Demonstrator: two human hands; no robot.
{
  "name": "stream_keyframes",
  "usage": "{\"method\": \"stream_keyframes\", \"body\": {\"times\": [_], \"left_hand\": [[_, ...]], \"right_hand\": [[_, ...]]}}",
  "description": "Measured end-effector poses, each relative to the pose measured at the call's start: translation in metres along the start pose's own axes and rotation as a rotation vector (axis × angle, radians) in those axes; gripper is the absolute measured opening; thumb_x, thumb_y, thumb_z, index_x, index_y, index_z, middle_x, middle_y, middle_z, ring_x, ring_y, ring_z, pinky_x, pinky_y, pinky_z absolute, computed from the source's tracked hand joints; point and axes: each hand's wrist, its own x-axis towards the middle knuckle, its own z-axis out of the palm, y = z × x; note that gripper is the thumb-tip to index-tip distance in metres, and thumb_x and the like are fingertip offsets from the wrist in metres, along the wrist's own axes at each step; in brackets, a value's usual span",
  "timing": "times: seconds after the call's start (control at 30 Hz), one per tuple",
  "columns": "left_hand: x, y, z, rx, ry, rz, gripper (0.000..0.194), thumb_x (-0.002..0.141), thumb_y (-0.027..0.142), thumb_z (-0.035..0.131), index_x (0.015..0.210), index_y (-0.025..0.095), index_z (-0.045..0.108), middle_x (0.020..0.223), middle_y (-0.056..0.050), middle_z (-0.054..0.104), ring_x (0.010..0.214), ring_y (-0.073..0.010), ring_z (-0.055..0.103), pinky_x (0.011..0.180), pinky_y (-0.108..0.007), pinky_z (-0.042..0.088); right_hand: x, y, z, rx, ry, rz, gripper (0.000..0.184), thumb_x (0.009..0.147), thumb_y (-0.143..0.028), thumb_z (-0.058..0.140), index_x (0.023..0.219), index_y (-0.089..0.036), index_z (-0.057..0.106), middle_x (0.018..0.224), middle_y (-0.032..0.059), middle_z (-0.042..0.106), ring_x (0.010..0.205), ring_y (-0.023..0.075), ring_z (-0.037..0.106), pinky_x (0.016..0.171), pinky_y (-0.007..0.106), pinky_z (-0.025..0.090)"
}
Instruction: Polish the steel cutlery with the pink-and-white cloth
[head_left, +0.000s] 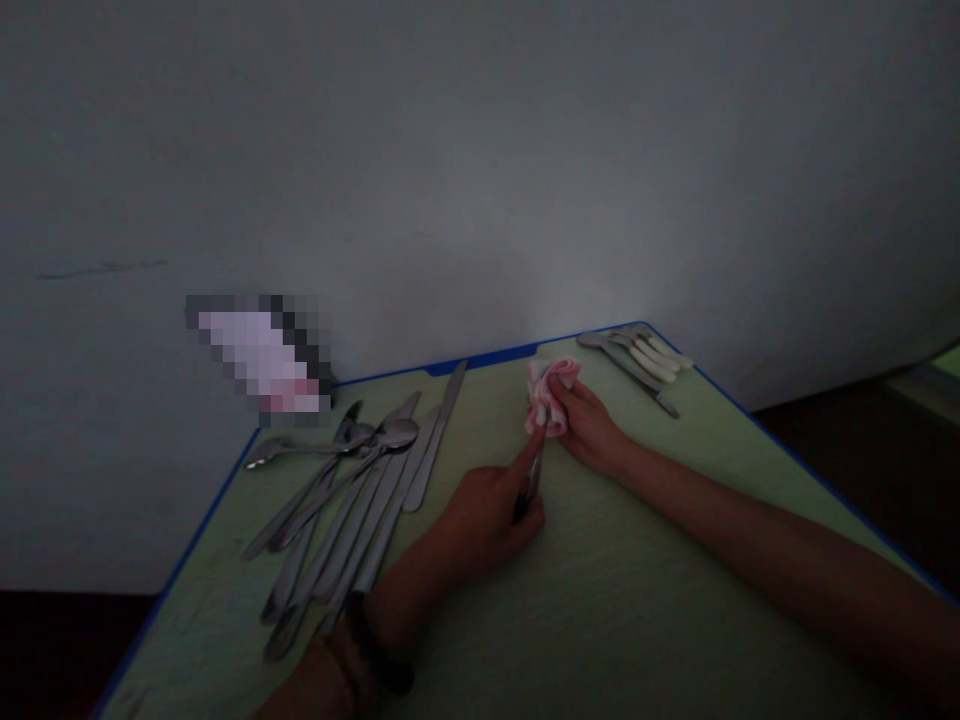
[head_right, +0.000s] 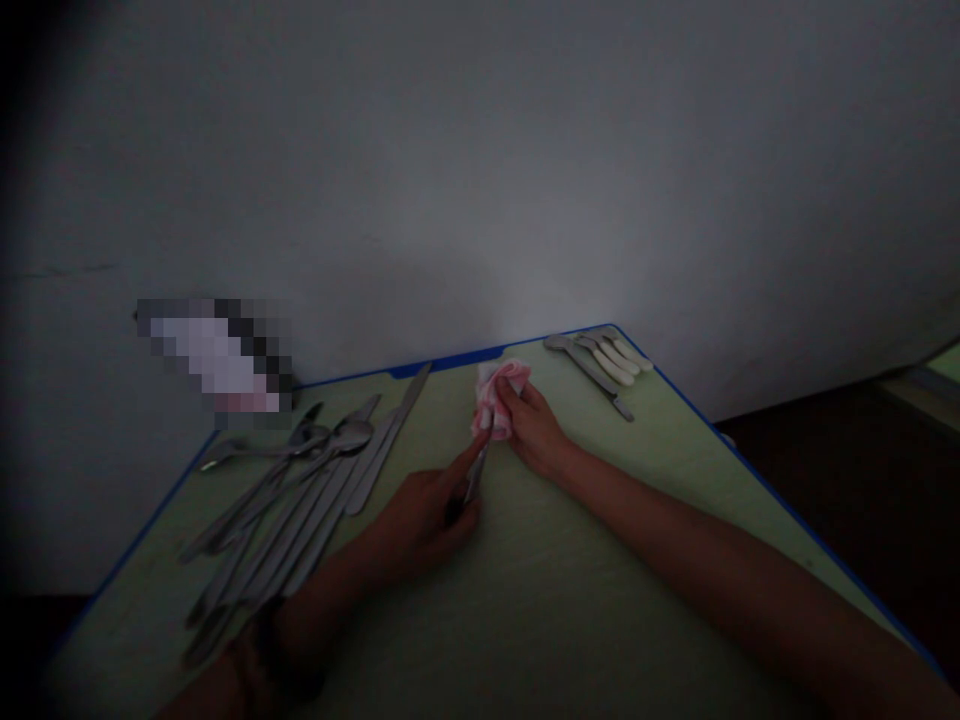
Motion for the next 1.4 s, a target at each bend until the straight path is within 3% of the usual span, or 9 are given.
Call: {"method": "stream_keyframes", "body": {"times": [0.17, 1.4], "left_hand": [[0.0005, 0.0009, 0.0003, -0.005, -0.011, -0.053, 0.073, 0.081, 0.02, 0.045, 0.145, 0.016, 0.011, 0.06, 0.005, 0.055, 0.053, -0.0133, 0.051, 0.054, -0.024, 0.036], [0.0009, 0.0005, 0.0011, 0.008, -0.011, -0.065, 0.073, 0.08, 0.022, 0.046, 0.145, 0.016, 0.012, 0.062, 0.005, 0.058, 0.054, -0.0133, 0.053, 0.055, -0.024, 0.037]], "right_hand": [[0.0, 0.0006, -0.0003, -0.004, -0.023, 0.013, 0.029, 0.071, -0.042, 0.069, 0.082, -0.018, 0.055, 0.065, -0.0018, 0.063, 0.055, 0.011, 0.058, 0.054, 0.025, 0.048], [0.0028, 0.0007, -0.0037, 0.006, -0.037, 0.043, 0.025, 0.073, -0.038, 0.068, 0.084, -0.02, 0.055, 0.066, -0.0026, 0.063, 0.056, 0.0118, 0.058, 0.055, 0.026, 0.048]]}}
